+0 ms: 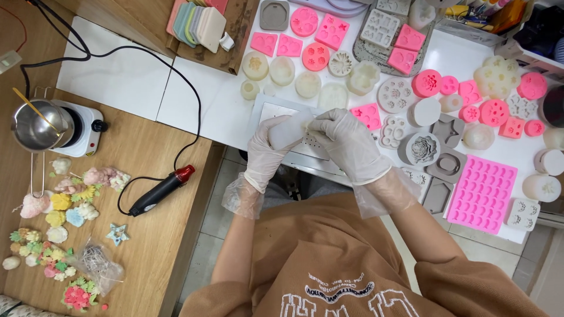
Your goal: Preparing a candle mold by using a heat gun and adjusting components.
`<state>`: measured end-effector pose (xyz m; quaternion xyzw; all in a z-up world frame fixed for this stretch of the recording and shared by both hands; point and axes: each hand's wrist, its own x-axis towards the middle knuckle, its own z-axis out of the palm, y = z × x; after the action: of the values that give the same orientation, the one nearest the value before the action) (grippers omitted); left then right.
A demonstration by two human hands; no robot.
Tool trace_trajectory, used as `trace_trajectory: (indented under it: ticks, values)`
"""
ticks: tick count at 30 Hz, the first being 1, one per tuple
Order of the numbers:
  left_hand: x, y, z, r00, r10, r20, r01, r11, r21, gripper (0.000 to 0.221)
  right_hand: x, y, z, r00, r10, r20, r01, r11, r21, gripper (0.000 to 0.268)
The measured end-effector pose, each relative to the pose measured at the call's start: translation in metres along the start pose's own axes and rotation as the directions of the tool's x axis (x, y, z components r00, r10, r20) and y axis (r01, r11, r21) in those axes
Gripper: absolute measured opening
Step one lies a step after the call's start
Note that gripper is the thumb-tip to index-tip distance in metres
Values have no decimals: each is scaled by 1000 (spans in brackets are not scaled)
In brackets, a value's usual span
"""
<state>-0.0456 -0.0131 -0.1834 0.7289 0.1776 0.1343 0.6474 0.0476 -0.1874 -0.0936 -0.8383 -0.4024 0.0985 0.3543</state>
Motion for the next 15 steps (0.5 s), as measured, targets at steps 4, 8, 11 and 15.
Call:
trace_trajectory:
  ticks: [4,8,11,15]
  values:
    - [-3,2,-2,994,107,17,-108,992,66,53,10,-1,8,993,100,-54,-105,991,-80,19]
    - [-3,-8,1,997,81,-11,-81,997,5,54,28,6,16,991,44,-129,-59,992,-114,16]
    - [-2,-4,1,998,54,-22,-53,998,23,56,42,15,20,984,100,-148,-110,992,-59,15]
    - [-5,-4,2,999,46,-16,-46,998,41,55,46,16,9,969,168,-183,-165,986,36,16]
